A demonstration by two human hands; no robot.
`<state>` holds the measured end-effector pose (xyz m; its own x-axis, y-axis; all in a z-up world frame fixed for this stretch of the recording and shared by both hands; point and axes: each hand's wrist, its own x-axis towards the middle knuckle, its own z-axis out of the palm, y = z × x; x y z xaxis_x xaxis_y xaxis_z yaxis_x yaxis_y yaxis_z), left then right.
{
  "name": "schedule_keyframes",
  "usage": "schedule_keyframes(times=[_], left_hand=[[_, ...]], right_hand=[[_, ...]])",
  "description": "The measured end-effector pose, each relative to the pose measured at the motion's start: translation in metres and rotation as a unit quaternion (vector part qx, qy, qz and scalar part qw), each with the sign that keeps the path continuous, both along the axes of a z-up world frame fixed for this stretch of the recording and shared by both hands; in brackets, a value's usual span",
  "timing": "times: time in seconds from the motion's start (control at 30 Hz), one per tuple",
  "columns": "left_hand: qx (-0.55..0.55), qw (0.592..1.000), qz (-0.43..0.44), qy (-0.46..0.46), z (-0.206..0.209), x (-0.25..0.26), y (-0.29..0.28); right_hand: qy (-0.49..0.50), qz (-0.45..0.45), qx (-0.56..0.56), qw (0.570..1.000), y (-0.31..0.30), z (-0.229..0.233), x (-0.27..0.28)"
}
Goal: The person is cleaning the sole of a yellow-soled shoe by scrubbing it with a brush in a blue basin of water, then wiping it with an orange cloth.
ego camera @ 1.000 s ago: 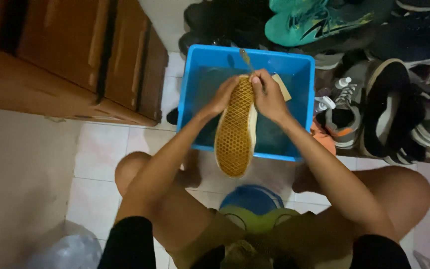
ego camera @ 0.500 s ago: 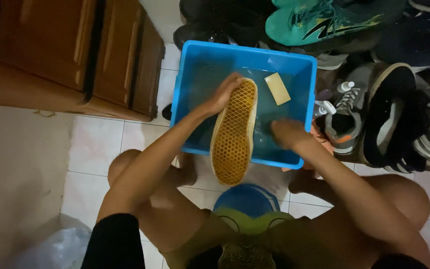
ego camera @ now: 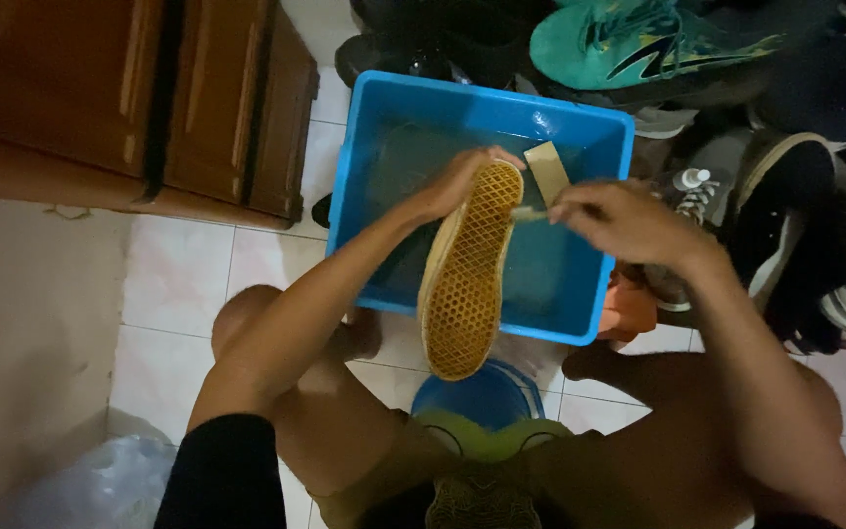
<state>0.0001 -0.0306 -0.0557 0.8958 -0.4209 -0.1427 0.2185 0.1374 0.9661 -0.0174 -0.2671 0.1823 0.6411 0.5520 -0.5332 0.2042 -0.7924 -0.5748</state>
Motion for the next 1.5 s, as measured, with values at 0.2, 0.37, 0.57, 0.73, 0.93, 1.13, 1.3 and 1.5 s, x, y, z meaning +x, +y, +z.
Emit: schedule_keyframes(times=[0.2,0.37,0.57,0.73,0.93,1.13,1.3,1.5], left_hand=[[0.009,0.999,0.037,0.023,0.001,-0.005,-0.006],[0.014,0.995,0.084,0.056,-0.003,-0.01,-0.008],[-0.011,0.99,0.127,0.056,-0.017,-0.009,-0.012],[-0.024,0.994,0.099,0.041,-0.018,-0.006,-0.005],[-0.015,0.994,0.107,-0.012,-0.014,-0.011,-0.009],[-0.006,0.995,0.092,-0.03,-0.008,-0.011,-0.005],[0.025,0.997,0.063,-0.036,0.001,-0.009,-0.001],[0.0,0.997,0.083,-0.004,-0.018,-0.008,-0.004]], right_hand=[[-0.187,0.124,0.096,0.97,0.017,-0.05,-0.007],[-0.261,0.09,0.091,0.957,-0.003,-0.089,0.023],[-0.314,0.158,0.157,0.923,0.017,-0.097,0.018],[-0.317,0.13,0.168,0.924,0.007,-0.1,0.023],[-0.313,0.147,0.167,0.923,0.0,-0.111,0.027],[-0.308,0.179,0.18,0.917,0.013,-0.103,0.007],[-0.33,0.13,0.169,0.92,-0.012,-0.101,0.038],[-0.357,0.181,0.186,0.898,0.009,-0.117,0.01]])
